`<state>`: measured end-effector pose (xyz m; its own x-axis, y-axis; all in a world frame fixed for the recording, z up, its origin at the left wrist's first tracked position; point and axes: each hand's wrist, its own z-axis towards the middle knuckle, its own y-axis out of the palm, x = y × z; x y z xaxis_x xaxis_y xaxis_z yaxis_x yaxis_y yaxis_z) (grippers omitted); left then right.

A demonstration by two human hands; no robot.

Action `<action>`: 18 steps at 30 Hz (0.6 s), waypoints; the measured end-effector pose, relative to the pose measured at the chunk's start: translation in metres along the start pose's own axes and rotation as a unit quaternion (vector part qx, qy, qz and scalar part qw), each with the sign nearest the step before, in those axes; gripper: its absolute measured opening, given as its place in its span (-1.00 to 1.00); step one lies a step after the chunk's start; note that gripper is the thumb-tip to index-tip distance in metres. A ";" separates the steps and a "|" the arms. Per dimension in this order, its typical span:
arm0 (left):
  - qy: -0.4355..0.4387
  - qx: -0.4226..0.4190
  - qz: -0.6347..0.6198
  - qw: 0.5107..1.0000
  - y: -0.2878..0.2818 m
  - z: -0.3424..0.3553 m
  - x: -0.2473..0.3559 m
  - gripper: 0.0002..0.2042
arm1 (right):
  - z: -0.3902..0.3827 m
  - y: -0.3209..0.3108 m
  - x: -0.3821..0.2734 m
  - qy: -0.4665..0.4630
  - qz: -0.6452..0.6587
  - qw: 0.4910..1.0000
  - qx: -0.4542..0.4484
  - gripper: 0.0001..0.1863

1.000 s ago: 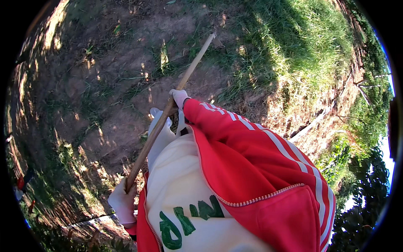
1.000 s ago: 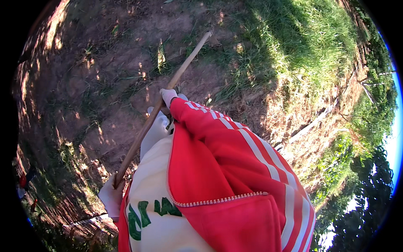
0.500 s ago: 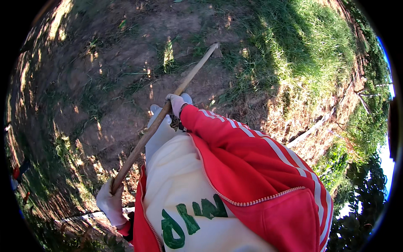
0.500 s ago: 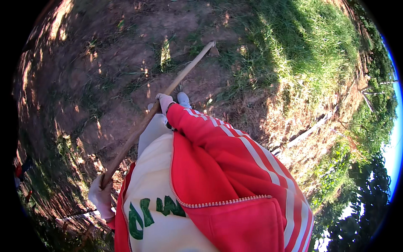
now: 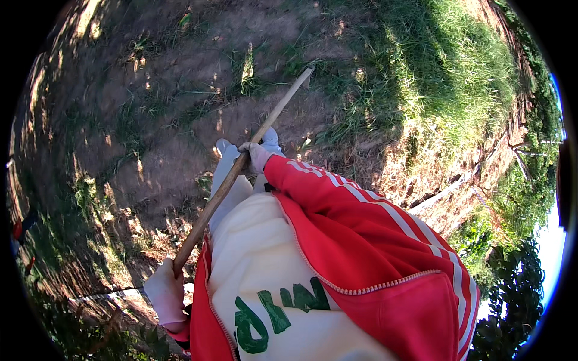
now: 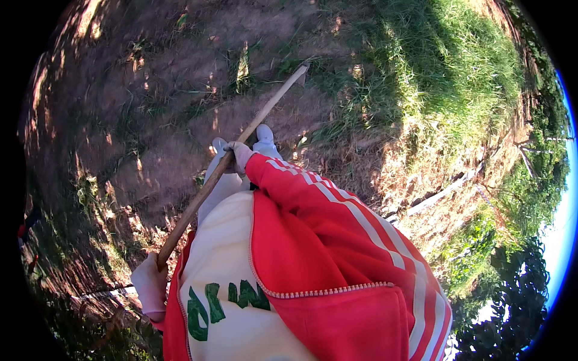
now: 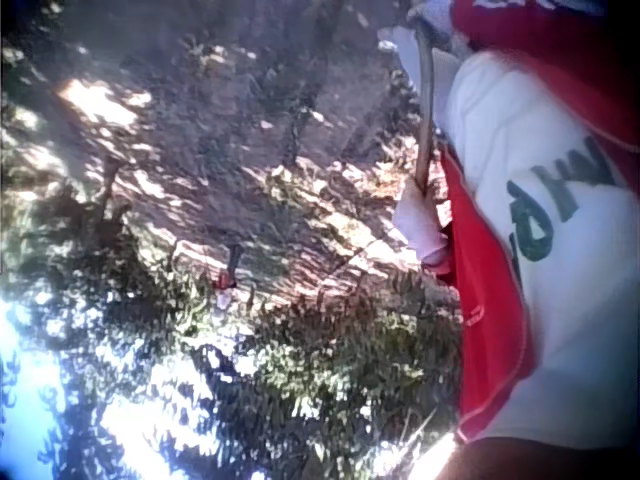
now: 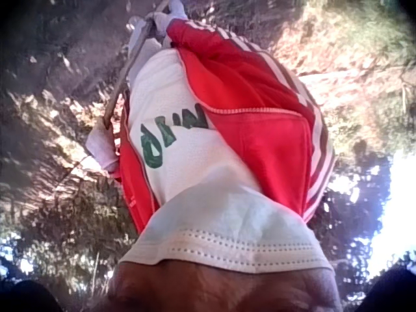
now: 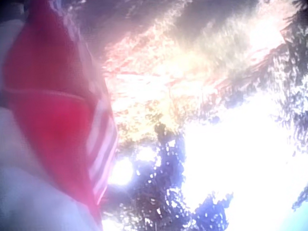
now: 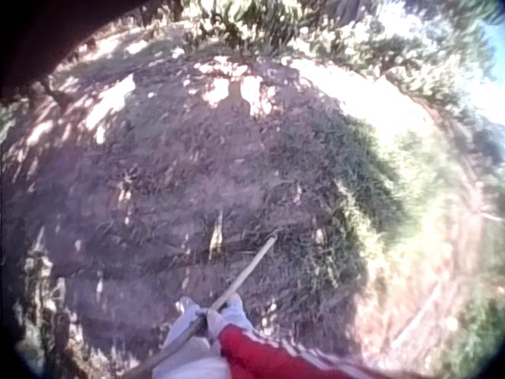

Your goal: The person uses a long wooden stick to pull down branches from a tree canopy. They then use a handheld pruning tool to cut the branches from the tree.

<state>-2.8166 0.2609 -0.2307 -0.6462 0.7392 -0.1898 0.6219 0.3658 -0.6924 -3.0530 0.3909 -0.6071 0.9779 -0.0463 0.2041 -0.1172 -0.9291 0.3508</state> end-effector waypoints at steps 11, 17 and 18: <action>-0.013 0.125 0.026 0.992 -0.025 -0.009 -0.025 -0.87 | -0.015 0.023 0.017 -0.005 -0.204 0.979 -0.002 -0.75; 0.054 0.195 0.078 0.976 0.024 0.026 -0.020 -0.85 | 0.013 0.007 -0.017 -0.021 0.014 1.000 -0.009 -0.88; 0.043 0.185 0.113 0.975 0.041 0.029 -0.022 -0.84 | 0.009 0.010 -0.022 -0.036 0.033 0.999 0.001 -0.89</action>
<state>-2.7901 0.2430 -0.2753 -0.4619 0.8280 -0.3180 0.5318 -0.0284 -0.8464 -3.0742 0.3793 -0.6158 0.9780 -0.1328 0.1610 -0.1809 -0.9242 0.3363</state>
